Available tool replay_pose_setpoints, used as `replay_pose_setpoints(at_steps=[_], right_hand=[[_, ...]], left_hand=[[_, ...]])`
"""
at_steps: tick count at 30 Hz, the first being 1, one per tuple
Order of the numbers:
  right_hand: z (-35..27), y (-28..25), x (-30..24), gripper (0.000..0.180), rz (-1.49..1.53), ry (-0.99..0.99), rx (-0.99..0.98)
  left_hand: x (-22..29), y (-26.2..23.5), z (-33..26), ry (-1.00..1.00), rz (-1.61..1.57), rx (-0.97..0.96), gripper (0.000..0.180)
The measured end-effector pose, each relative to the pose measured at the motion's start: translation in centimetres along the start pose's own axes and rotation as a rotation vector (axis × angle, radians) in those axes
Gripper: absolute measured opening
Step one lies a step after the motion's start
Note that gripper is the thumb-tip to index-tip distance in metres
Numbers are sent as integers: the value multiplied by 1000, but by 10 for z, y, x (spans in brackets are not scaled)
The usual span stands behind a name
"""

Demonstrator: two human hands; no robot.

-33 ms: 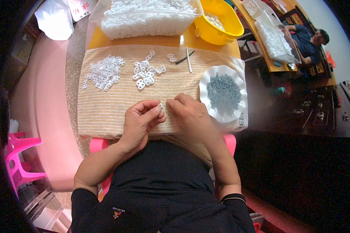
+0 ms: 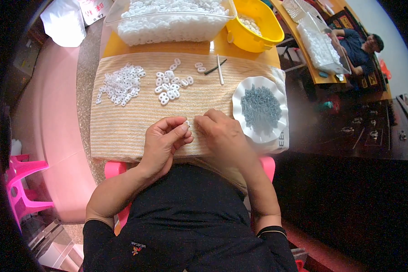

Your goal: Assembling small white plastic parts by inserting grey components into them using fingers.

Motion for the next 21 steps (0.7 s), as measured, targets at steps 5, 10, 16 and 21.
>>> replay_pose_setpoints(at_steps=[5, 10, 16, 21], right_hand=[[1, -2, 4, 23, 195, 65, 44], [-3, 0, 13, 24, 528, 184, 53], [-7, 8, 22, 28, 833, 318, 2], [-5, 8, 16, 26, 983, 360, -25]], left_hand=[[0, 1, 0, 2, 0, 6, 16], [0, 1, 0, -2, 0, -8, 16], [1, 1, 0, -17, 6, -13, 16], [0, 1, 0, -22, 15, -20, 16]])
Point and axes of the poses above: each hand's wrist, its own z-axis towards the middle knuckle, its own y-axis out of the palm, x = y × z, the point moved 2 cm from there along z, towards the middle knuckle, and after that the axes turned 4 degrees about -z, right-handed, at the moved point
